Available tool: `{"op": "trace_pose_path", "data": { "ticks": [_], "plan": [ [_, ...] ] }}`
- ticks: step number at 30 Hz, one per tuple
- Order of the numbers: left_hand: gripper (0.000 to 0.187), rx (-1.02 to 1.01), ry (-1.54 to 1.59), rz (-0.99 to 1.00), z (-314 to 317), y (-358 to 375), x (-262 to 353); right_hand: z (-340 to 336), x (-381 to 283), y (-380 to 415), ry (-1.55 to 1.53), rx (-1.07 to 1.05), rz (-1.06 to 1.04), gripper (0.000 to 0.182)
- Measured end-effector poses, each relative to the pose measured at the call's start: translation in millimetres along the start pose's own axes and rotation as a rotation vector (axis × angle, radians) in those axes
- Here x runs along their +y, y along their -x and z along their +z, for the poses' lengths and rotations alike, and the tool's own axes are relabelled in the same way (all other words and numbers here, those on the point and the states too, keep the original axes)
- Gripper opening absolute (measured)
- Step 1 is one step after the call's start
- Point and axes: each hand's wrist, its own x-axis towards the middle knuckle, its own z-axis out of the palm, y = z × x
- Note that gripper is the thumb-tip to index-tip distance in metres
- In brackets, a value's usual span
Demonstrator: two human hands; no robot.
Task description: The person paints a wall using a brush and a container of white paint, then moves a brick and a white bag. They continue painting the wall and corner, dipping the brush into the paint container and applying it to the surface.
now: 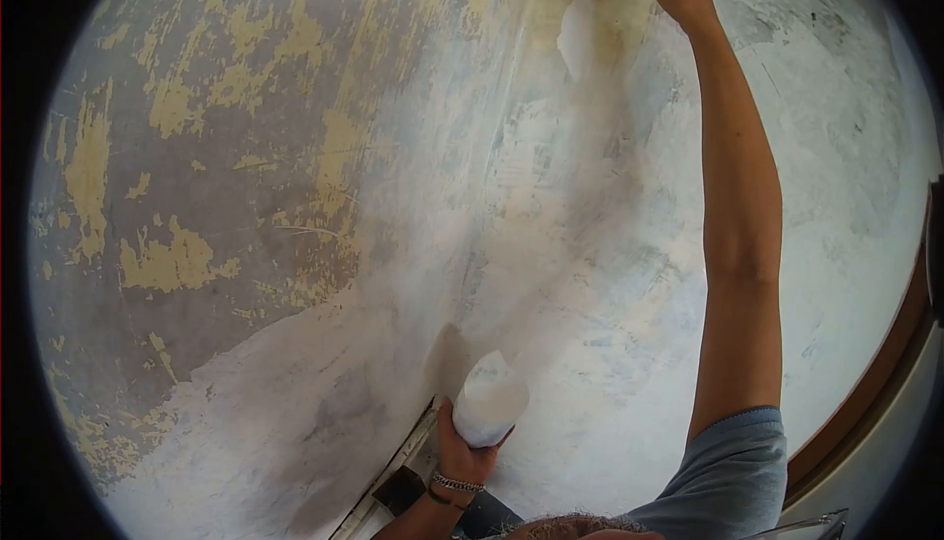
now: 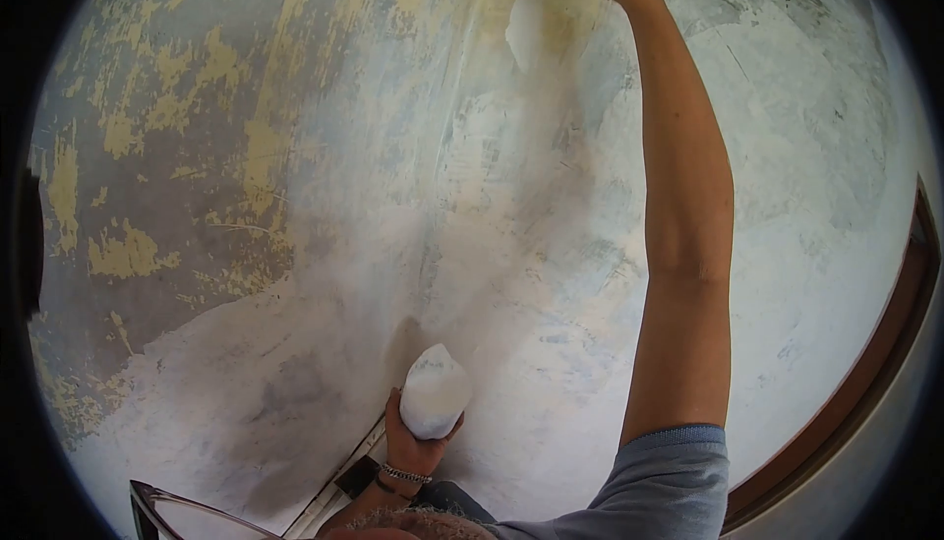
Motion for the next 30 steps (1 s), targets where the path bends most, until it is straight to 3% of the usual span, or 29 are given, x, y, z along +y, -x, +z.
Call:
{"op": "trace_pose_path", "data": {
  "ticks": [2,3,6,7,10,14,15,18,21,25,28,30],
  "plan": [
    [0.068,0.029,0.000,-0.010,-3.4,7.4,-0.4,14.9,-14.1,-6.8,0.004,0.068,-0.300,0.019],
    [0.068,0.042,0.000,-0.017,-5.0,10.1,-0.9,15.1,-15.8,-7.9,0.361,0.100,-0.642,0.019],
    [0.067,0.052,0.017,-0.013,-8.8,15.1,-3.3,36.6,11.3,4.2,0.553,-0.074,-0.619,0.025],
    [0.065,0.049,0.017,-0.016,-11.3,15.7,-4.4,44.0,18.7,15.6,0.526,-0.144,-0.493,0.023],
    [0.060,0.030,0.010,-0.020,-20.4,14.3,-6.5,50.1,6.2,51.8,0.574,-0.279,-0.642,0.024],
    [0.061,0.000,0.018,-0.026,-26.1,18.2,-8.5,44.6,-22.1,120.2,0.472,-0.542,-0.700,0.029],
    [0.062,-0.004,0.022,-0.029,-26.8,19.3,-8.7,39.8,-31.1,133.9,0.476,-0.610,-0.639,0.021],
    [0.062,0.010,-0.010,-0.021,-27.0,24.3,-9.9,32.9,-29.6,139.0,0.088,-0.435,-0.416,0.018],
    [0.066,0.058,0.001,-0.041,-22.9,27.9,-9.9,38.9,-18.7,98.3,-0.246,-0.226,0.050,0.017],
    [0.064,0.072,0.010,-0.015,-26.2,26.0,-11.5,37.2,1.4,25.5,0.112,-0.063,0.107,0.029],
    [0.062,0.082,0.015,0.008,-31.9,22.0,-11.3,45.1,-7.9,0.3,-0.197,0.083,0.013,0.021],
    [0.062,0.080,0.011,0.013,-32.5,22.6,-10.3,48.3,-15.8,4.9,-0.178,0.219,-0.086,0.028]
  ]
}}
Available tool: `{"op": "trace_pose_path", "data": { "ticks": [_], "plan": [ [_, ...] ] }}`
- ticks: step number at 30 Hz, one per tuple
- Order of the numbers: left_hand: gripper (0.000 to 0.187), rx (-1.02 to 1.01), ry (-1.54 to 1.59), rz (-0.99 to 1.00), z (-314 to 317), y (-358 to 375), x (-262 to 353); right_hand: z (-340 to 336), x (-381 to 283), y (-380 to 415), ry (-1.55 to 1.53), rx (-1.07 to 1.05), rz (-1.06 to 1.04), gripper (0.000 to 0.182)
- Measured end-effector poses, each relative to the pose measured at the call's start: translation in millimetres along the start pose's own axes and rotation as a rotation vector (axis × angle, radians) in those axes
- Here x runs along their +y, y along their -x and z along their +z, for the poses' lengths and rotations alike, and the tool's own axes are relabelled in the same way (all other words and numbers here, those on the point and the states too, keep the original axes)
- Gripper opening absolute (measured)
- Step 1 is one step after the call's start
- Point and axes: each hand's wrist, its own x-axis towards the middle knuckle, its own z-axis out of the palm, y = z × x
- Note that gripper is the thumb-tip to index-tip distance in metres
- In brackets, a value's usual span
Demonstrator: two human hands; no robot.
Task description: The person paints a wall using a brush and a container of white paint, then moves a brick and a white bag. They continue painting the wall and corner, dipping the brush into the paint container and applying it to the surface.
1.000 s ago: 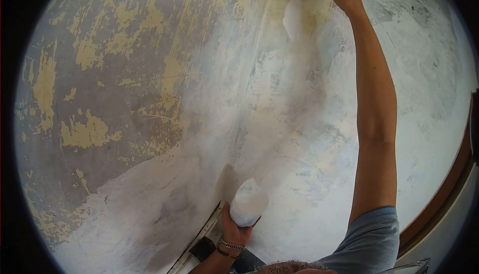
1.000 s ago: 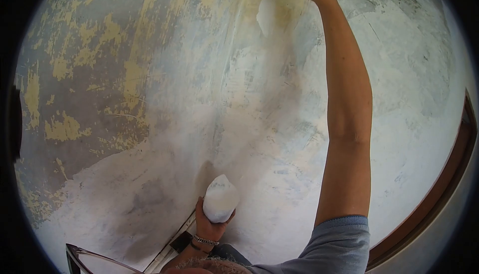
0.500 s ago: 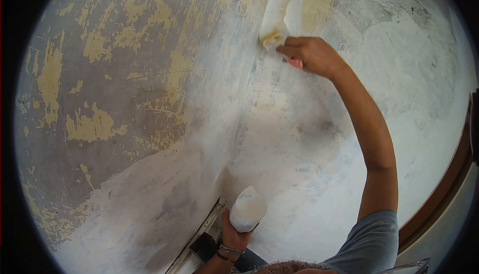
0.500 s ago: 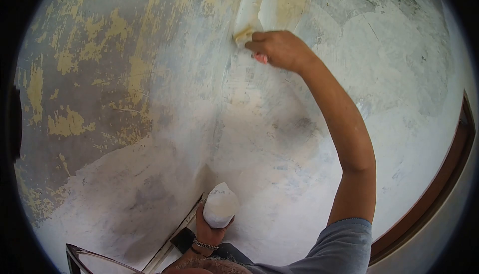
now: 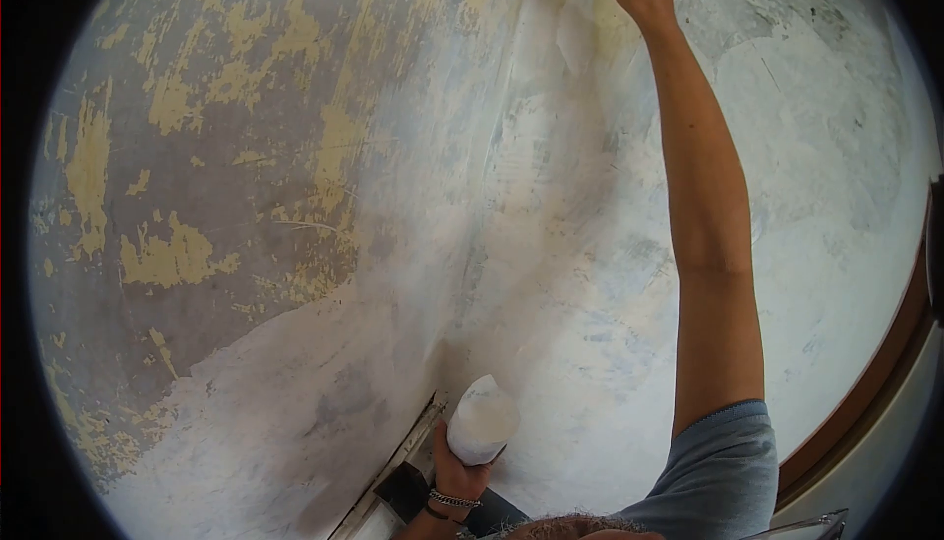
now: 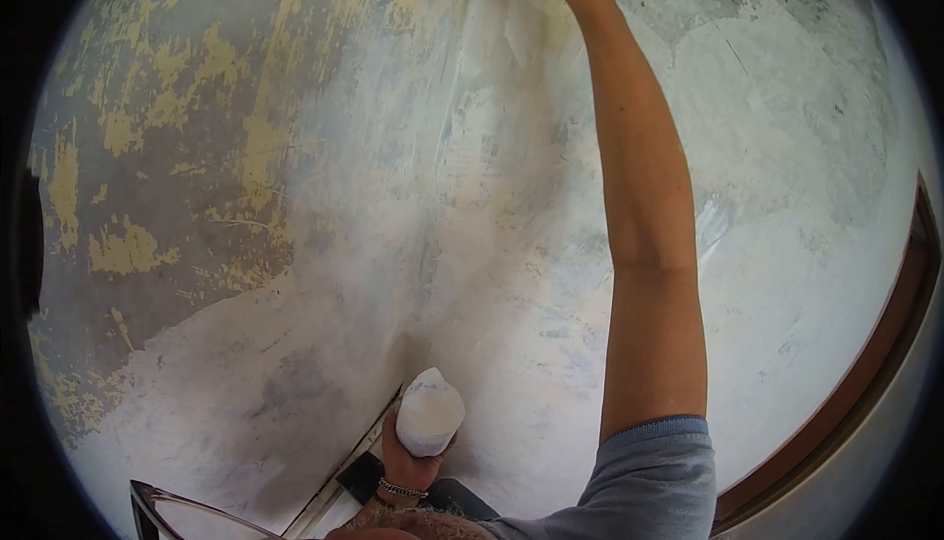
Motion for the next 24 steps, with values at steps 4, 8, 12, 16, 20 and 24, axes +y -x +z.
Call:
{"op": "trace_pose_path", "data": {
  "ticks": [4,8,12,16,20,24],
  "plan": [
    [0.061,-0.002,-0.049,0.010,-1.6,3.5,3.8,-0.6,4.5,2.5,0.252,0.088,-0.056,0.044],
    [0.059,0.021,-0.067,0.024,-1.5,6.9,4.0,-15.7,-4.2,13.4,0.200,-0.158,0.137,0.057],
    [0.058,0.053,-0.098,0.014,0.8,14.6,4.4,-32.8,-12.9,25.2,0.363,-0.317,0.219,0.061],
    [0.060,0.038,-0.083,0.013,1.1,16.5,1.7,-58.6,-14.6,14.5,0.632,-0.420,0.196,0.060],
    [0.061,0.028,-0.057,-0.002,-4.0,16.8,-2.2,-77.7,-23.6,-8.0,0.623,-0.232,0.030,0.045],
    [0.062,0.013,-0.038,-0.001,-6.9,15.8,-7.4,-78.8,-24.3,-15.9,0.690,-0.154,-0.324,0.028]
  ]
}}
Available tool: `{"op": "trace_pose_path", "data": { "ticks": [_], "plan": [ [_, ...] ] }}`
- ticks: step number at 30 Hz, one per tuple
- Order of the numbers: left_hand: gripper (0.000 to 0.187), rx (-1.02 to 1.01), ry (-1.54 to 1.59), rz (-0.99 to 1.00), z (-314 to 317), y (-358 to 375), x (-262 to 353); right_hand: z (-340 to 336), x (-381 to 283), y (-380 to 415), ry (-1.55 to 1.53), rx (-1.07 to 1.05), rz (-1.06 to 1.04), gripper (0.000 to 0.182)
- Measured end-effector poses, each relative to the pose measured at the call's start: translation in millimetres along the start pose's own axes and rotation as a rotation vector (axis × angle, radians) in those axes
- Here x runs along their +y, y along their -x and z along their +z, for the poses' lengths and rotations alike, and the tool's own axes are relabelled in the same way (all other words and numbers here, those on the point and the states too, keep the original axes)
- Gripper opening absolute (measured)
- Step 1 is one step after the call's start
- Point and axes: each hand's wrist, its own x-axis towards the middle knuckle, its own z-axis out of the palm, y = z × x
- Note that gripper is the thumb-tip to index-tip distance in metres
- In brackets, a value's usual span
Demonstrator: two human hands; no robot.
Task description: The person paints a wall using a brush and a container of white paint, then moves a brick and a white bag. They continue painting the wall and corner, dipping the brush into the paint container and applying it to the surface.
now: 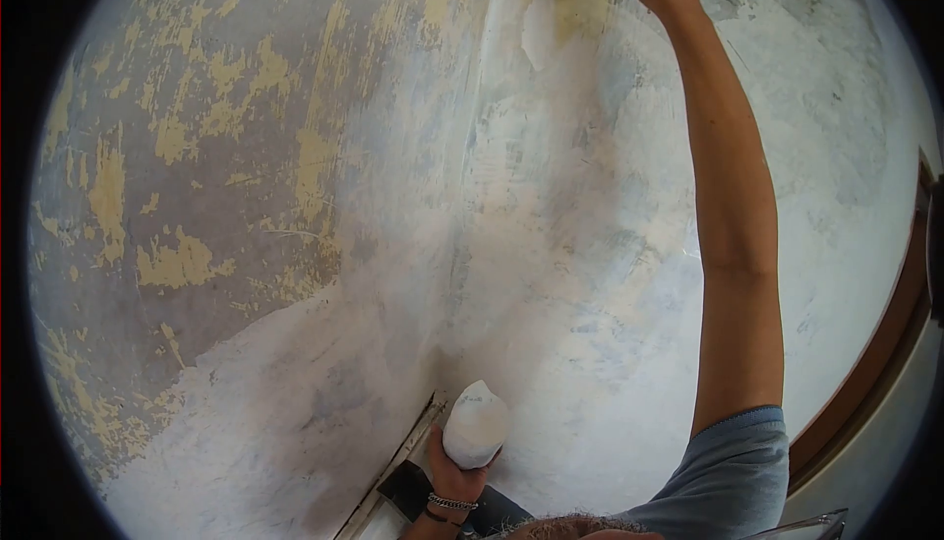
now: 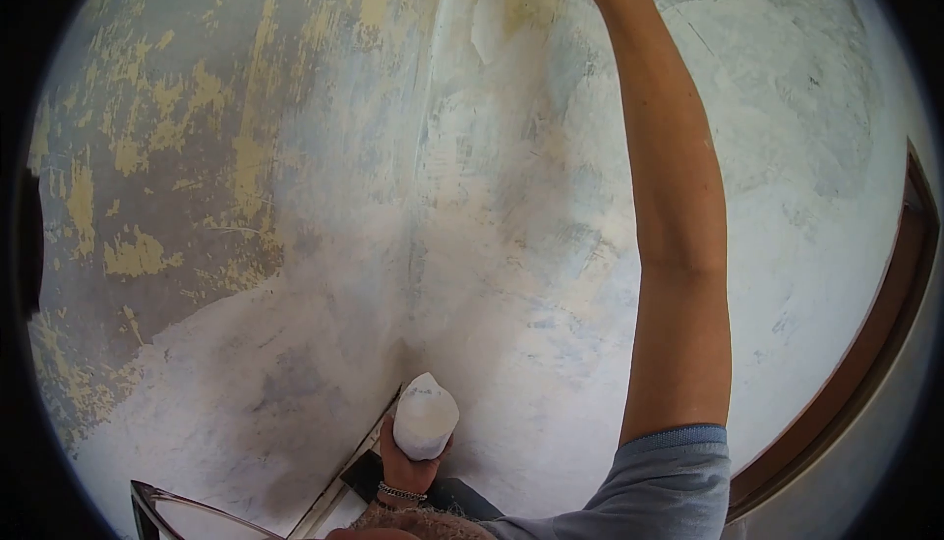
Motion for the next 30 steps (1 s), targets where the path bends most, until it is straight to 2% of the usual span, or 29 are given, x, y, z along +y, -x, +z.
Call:
{"op": "trace_pose_path", "data": {
  "ticks": [3,4,5,8,10,12,13,15,16,18,21,22,28,30],
  "plan": [
    [0.062,-0.017,-0.001,-0.004,3.6,1.8,-3.4,28.3,3.9,14.1,0.017,-0.199,-0.075,0.024],
    [0.062,-0.007,0.010,-0.012,5.3,3.4,-4.6,43.2,3.5,29.8,0.122,-0.191,-0.127,0.032],
    [0.062,0.005,0.019,-0.019,6.9,6.7,-5.7,42.9,-12.6,42.9,0.103,-0.271,-0.120,0.022],
    [0.061,-0.003,0.030,-0.032,2.7,11.0,-5.8,35.8,-59.8,97.4,-0.022,-0.473,-0.293,0.017],
    [0.060,0.002,0.035,-0.026,-2.3,15.1,-3.6,24.9,-73.4,113.1,-0.157,-0.371,-0.346,0.021],
    [0.060,0.022,0.036,-0.019,-2.2,17.6,-1.6,31.3,-53.2,87.1,-0.245,-0.159,-0.297,0.025],
    [0.060,0.021,0.043,-0.009,-2.4,17.6,-0.7,33.6,-45.6,67.7,-0.228,-0.130,-0.191,0.022],
    [0.060,0.019,0.058,0.008,-3.6,15.7,1.2,46.9,-24.3,27.1,-0.133,0.043,-0.141,0.026],
    [0.060,0.027,0.068,0.021,-4.6,14.2,2.0,46.7,-19.9,10.9,-0.114,0.145,-0.179,0.028],
    [0.060,0.044,0.087,0.044,-6.8,10.8,3.5,43.3,-26.3,-9.6,-0.122,0.052,-0.026,0.027],
    [0.060,0.051,0.119,0.043,-14.1,4.0,4.1,71.7,-3.4,8.6,0.036,-0.107,-0.138,0.028],
    [0.060,0.044,0.119,0.035,-14.5,3.7,4.5,78.3,-1.2,20.9,0.003,-0.146,-0.159,0.028],
    [0.060,-0.001,0.094,0.006,-12.9,2.9,5.8,40.7,-67.4,138.1,-0.172,-0.378,-0.405,0.028],
    [0.060,0.000,0.089,0.005,-11.8,4.2,5.2,25.3,-90.2,166.3,-0.245,-0.520,-0.389,0.027]
  ]
}}
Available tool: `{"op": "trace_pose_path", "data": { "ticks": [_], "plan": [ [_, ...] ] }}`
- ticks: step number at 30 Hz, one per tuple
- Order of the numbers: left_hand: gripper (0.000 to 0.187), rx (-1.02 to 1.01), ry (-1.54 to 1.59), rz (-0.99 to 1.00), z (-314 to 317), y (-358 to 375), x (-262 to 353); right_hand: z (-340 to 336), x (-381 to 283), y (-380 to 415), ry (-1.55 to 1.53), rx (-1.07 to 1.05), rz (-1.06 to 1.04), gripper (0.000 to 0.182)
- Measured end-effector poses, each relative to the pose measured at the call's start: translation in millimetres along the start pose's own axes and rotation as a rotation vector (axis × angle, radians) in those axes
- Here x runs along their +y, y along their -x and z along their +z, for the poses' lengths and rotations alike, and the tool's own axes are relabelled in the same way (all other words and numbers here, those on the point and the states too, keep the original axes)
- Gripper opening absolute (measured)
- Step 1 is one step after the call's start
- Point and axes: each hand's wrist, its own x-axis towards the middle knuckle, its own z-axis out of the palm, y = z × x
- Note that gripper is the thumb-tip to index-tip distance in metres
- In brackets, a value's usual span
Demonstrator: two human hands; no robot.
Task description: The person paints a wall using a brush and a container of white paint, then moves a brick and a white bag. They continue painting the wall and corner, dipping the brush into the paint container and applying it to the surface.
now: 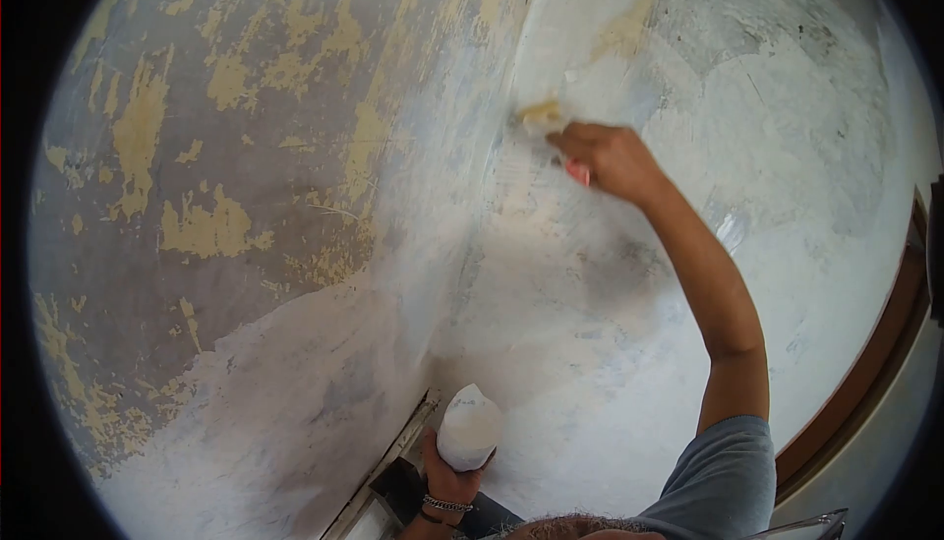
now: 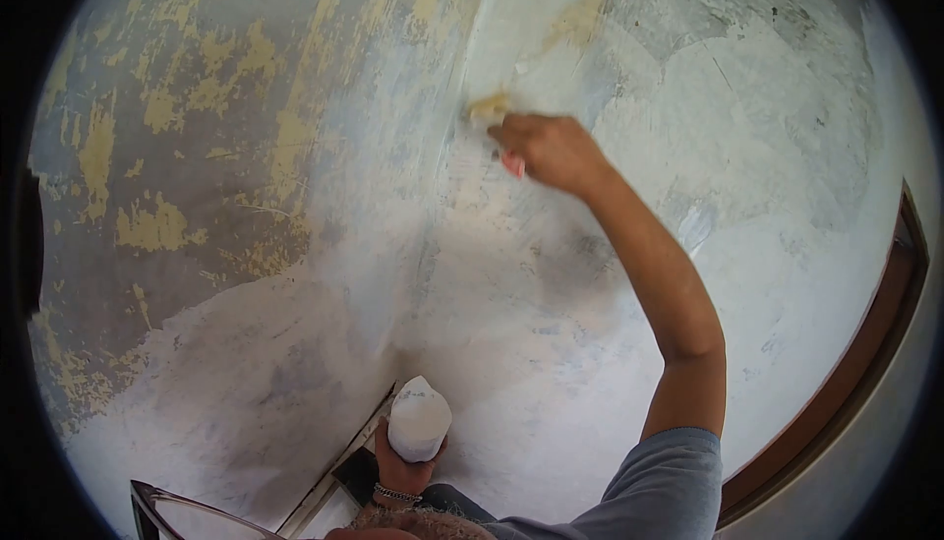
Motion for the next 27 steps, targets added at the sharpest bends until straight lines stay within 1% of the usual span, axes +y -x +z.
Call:
{"op": "trace_pose_path", "data": {
  "ticks": [3,4,6,8,10,12,15,18,19,20,22,24,25,27],
  "plan": [
    [0.060,0.021,0.003,-0.011,3.4,3.8,1.2,-16.2,-18.0,9.9,-0.180,0.059,0.143,0.025],
    [0.060,0.013,0.009,-0.005,2.0,2.8,1.1,-18.6,-8.9,6.4,-0.293,0.133,0.224,0.022],
    [0.059,0.005,0.023,0.002,-3.8,2.1,-0.3,-24.6,31.6,-6.1,-0.525,0.274,0.390,0.017],
    [0.059,0.015,0.031,0.013,-3.6,2.4,-0.5,-39.4,88.7,-26.0,-0.500,0.408,0.466,0.018],
    [0.061,0.021,0.027,0.020,-3.5,4.2,-1.6,-72.5,125.9,-45.8,-0.299,0.493,0.564,0.020],
    [0.067,0.023,0.008,0.025,-3.8,7.2,-1.5,-96.0,144.7,-63.7,-0.136,0.624,0.511,0.024],
    [0.067,0.028,0.005,0.047,-5.4,8.7,-4.5,-117.9,155.3,-74.9,0.010,0.581,0.529,0.028],
    [0.057,0.024,0.087,0.021,-6.6,7.3,-6.8,-98.4,153.9,-57.7,0.229,0.495,0.332,0.026],
    [0.057,0.020,0.083,0.018,-4.0,8.4,-7.4,-85.9,147.8,-46.2,0.245,0.407,0.299,0.025],
    [0.057,0.016,0.078,0.015,-1.0,11.0,-7.7,-73.5,129.0,-32.9,0.259,0.320,0.269,0.024],
    [0.057,0.006,0.067,0.009,1.4,12.4,-8.5,-58.0,86.9,-7.5,0.179,0.230,0.193,0.022],
    [0.057,-0.003,0.051,-0.003,-1.4,12.5,-10.9,-60.8,43.6,9.1,0.117,0.084,0.178,0.020],
    [0.057,-0.002,0.028,-0.009,-1.1,14.1,-11.2,-70.4,30.2,10.8,0.080,0.022,0.220,0.019],
    [0.057,0.003,-0.015,-0.017,0.3,17.6,-12.1,-84.7,46.9,8.9,0.031,0.199,0.237,0.020]
  ]
}}
